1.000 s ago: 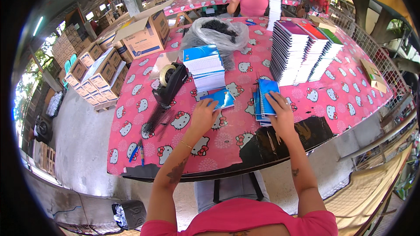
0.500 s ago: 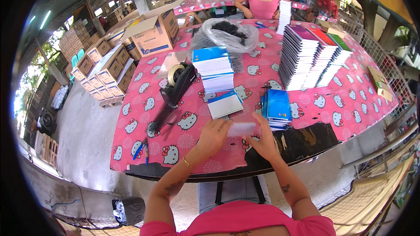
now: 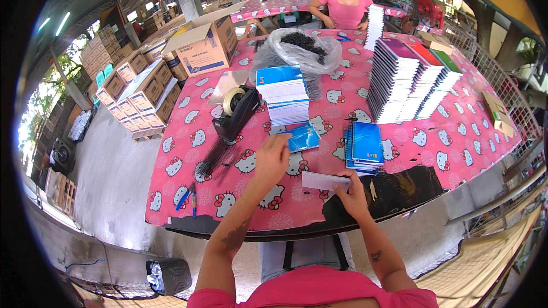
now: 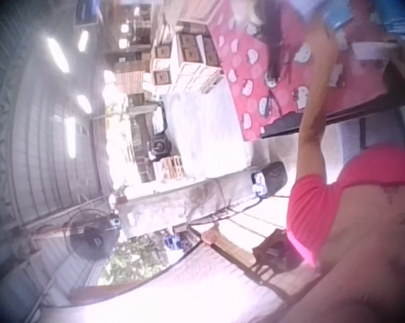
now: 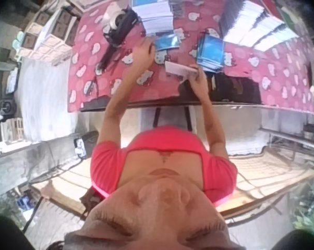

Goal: The person repeatedly picks up blue spiral-bound notebooks from a table, aligns them, and places them into a growing stack. The person handles the notebooks one at a time throughout the clip.

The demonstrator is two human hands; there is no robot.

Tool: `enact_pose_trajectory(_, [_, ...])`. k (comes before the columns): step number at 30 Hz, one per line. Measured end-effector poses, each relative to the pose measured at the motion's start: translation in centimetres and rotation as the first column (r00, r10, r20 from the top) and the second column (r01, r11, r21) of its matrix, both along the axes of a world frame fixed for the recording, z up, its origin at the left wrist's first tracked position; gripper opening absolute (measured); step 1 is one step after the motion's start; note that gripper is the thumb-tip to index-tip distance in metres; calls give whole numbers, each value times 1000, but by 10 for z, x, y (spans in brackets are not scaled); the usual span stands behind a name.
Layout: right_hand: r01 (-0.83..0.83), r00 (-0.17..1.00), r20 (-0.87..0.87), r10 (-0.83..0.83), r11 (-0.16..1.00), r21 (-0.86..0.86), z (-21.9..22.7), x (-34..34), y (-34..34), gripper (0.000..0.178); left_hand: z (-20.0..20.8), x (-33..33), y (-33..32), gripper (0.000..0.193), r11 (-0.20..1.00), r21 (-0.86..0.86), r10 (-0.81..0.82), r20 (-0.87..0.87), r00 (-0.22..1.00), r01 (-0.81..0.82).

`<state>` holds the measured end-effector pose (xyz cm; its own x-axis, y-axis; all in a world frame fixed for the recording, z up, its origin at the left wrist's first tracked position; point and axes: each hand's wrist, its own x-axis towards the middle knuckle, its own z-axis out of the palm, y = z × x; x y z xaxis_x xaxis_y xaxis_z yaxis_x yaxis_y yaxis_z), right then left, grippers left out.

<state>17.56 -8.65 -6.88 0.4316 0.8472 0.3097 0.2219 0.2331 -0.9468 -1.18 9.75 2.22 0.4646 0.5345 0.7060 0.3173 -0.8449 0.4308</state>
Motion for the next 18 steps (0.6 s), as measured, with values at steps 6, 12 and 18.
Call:
enact_pose_trajectory(6, [-141,958,-225,178,975,170,10,-11,5,50,5,-28,-73,35,994,-16,-113,-271,956,113])
enact_pose_trajectory(12, [-91,965,-243,99,995,44,2,-24,11,41,-58,-2,-78,48,959,-257,-119,31,992,123])
enact_pose_trajectory(18, [-167,944,-297,146,985,-48,5,-25,9,30,-69,3,-94,54,917,-390,-87,-2,996,79])
